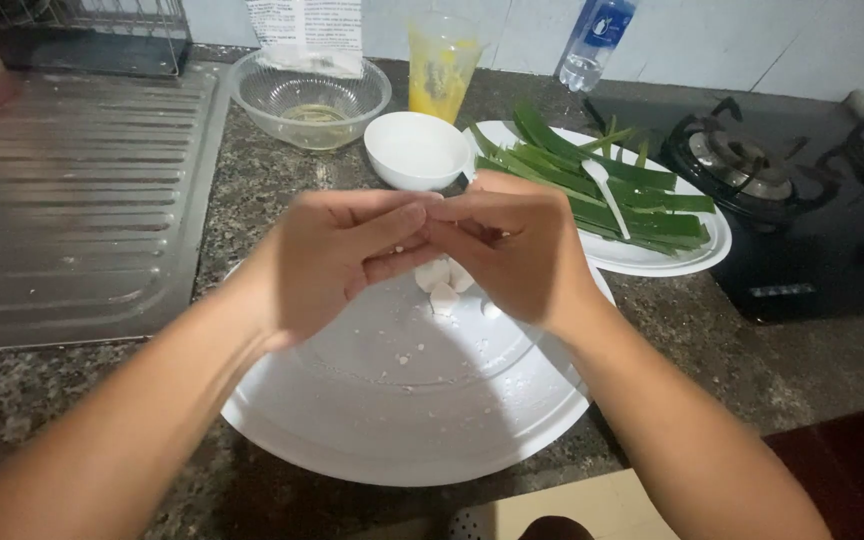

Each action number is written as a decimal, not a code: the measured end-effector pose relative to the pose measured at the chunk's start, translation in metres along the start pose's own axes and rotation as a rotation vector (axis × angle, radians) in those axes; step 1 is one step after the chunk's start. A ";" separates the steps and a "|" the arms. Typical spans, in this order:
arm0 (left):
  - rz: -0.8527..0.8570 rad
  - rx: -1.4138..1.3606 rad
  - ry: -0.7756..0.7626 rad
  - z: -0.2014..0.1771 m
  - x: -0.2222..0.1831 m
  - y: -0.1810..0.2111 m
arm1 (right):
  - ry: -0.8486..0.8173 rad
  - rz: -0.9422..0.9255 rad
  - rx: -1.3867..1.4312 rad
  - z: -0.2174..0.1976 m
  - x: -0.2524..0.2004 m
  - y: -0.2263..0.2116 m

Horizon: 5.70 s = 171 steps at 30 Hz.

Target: Shaping small pieces of white dough into balls on a plate by pinching and rolling them by hand.

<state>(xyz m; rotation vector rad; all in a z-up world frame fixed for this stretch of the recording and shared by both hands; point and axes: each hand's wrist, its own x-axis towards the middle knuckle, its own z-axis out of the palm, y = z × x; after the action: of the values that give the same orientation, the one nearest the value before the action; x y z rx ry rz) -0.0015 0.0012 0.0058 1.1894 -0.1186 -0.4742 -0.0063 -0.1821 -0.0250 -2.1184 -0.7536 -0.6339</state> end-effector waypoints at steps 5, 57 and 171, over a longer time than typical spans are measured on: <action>0.082 0.109 0.031 -0.018 0.013 -0.003 | -0.136 -0.080 0.036 -0.018 0.003 0.014; 0.572 1.219 -0.215 -0.058 0.034 -0.028 | -0.708 -0.079 -0.070 0.008 -0.014 -0.020; 0.041 0.968 -0.238 -0.043 0.011 -0.009 | -0.671 0.347 -0.115 -0.030 -0.087 -0.059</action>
<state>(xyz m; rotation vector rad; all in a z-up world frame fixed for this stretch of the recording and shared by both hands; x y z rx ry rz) 0.0203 0.0317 -0.0203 2.0633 -0.6284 -0.5353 -0.1134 -0.2015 -0.0350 -2.5109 -0.6727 0.2462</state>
